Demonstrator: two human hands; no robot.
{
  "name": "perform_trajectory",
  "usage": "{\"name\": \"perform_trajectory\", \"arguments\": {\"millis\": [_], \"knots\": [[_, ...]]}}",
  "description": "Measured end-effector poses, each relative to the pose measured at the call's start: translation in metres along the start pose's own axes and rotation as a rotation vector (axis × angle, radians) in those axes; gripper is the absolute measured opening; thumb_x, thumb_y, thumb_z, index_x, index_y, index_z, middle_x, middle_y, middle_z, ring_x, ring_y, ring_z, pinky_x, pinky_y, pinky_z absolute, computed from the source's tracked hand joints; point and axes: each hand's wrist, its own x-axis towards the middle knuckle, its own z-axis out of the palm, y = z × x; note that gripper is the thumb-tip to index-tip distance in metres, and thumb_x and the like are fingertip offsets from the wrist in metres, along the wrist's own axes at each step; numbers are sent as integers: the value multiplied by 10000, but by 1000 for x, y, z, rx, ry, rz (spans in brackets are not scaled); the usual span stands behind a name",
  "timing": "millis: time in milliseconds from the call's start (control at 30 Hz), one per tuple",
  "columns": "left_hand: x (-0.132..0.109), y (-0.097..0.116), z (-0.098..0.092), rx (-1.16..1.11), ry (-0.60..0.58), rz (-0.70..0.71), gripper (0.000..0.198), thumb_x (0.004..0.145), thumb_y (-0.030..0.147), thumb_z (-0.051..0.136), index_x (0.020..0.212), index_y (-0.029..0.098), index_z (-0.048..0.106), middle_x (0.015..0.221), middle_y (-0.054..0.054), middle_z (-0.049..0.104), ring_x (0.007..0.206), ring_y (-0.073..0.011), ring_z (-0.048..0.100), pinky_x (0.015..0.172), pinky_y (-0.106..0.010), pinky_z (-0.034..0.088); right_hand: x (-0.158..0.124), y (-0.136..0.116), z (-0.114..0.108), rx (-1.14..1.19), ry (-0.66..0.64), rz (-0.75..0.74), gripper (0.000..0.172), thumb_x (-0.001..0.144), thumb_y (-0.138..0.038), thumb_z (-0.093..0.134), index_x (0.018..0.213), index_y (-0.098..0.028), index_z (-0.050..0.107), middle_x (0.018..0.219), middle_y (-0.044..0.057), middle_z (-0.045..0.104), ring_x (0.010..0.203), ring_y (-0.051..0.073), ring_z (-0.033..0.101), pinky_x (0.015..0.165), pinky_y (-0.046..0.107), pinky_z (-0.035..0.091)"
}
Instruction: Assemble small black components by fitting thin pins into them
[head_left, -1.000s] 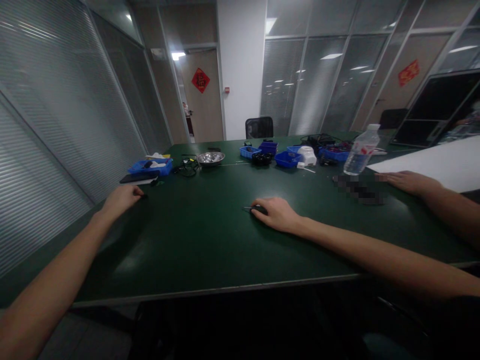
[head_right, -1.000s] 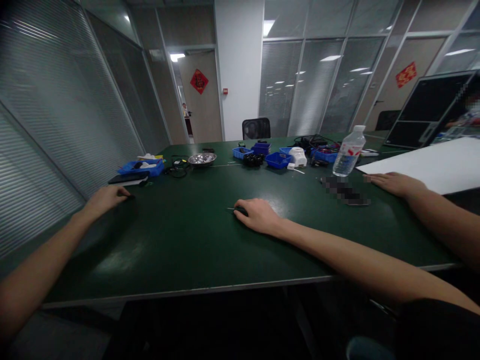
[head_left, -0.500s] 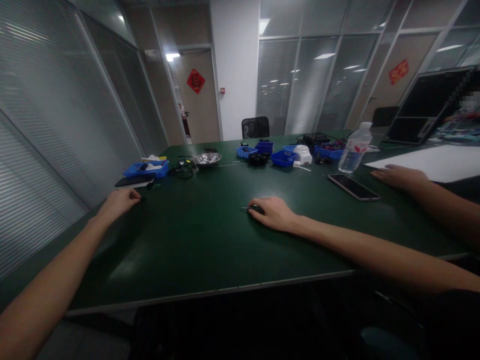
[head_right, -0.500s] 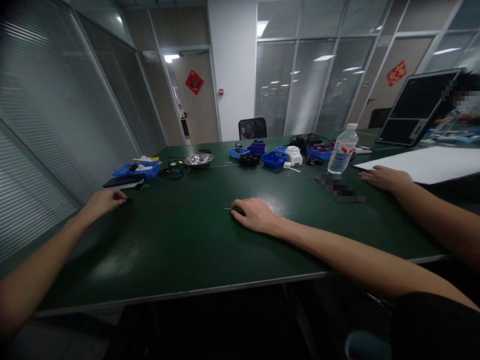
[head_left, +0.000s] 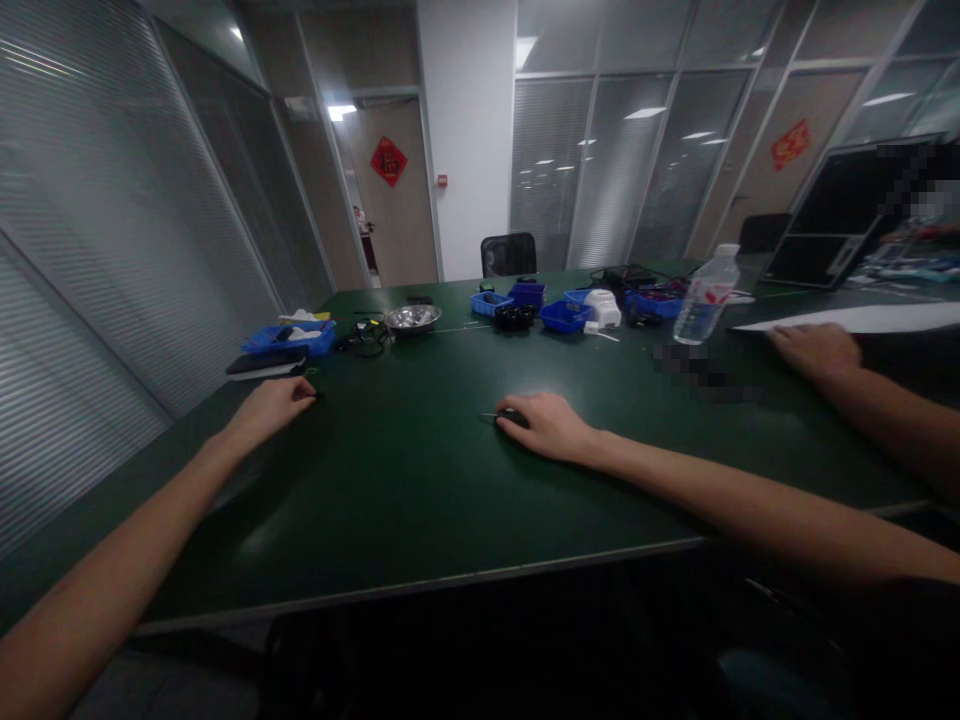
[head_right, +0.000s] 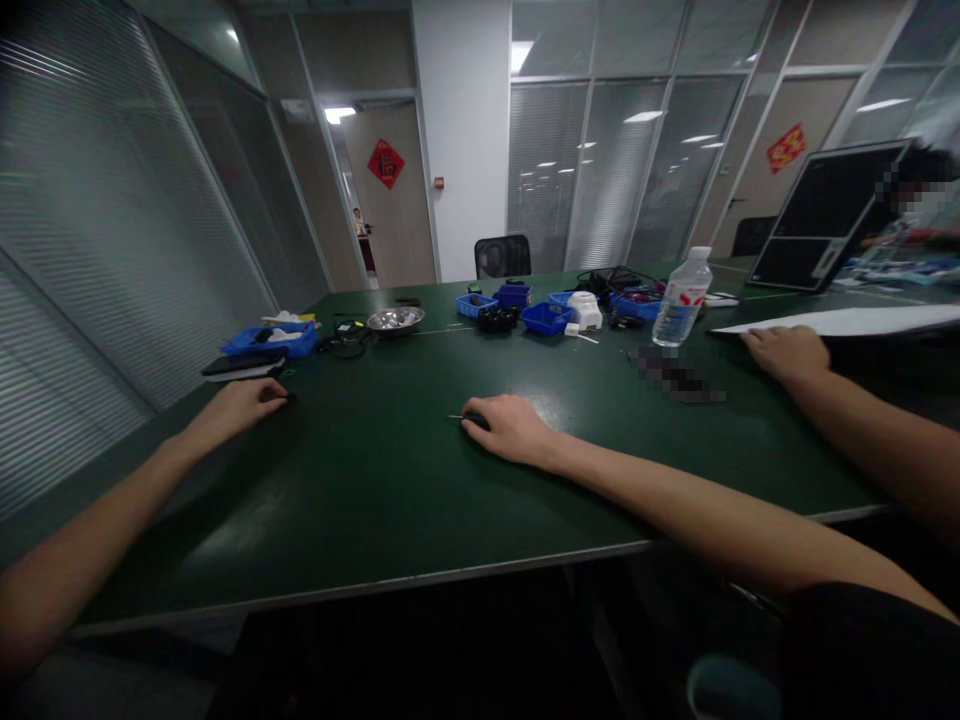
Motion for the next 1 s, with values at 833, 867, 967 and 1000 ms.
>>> {"name": "perform_trajectory", "arguments": {"millis": [833, 867, 967, 1000], "knots": [[-30, 235, 63, -689, -49, 668, 201, 986, 383, 674, 1150, 275, 712, 1102, -102, 731, 938, -250, 689, 727, -396, 516, -4, -6, -3, 49, 81, 9, 314, 1044, -453, 546, 1156, -234, 740, 952, 49, 773, 806, 202, 685, 711, 304, 431], [-30, 234, 62, -693, -48, 653, 237, 981, 381, 681, 1192, 272, 695, 1114, -102, 729, 941, -245, 688, 722, -384, 512, -4, -5, -2, 51, 91, -10, 311, 1045, -452, 547, 1153, -233, 740, 956, 48, 772, 810, 201, 685, 715, 304, 432], [-32, 232, 58, -665, -44, 626, 353, 964, 381, 699, 1285, 240, 662, 1144, -93, 717, 1000, -243, 673, 768, -358, 517, -4, -2, 2, 59, 110, -96, 317, 1055, -444, 541, 1196, -227, 724, 992, 55, 766, 838, 204, 687, 734, 307, 441], [-32, 232, 57, -641, -47, 632, 346, 964, 379, 696, 1272, 222, 674, 1142, -88, 713, 1018, -242, 664, 805, -358, 519, -3, -1, 3, 54, 112, -122, 327, 1060, -448, 535, 1217, -226, 716, 1018, 62, 763, 854, 208, 687, 742, 311, 446]]}}
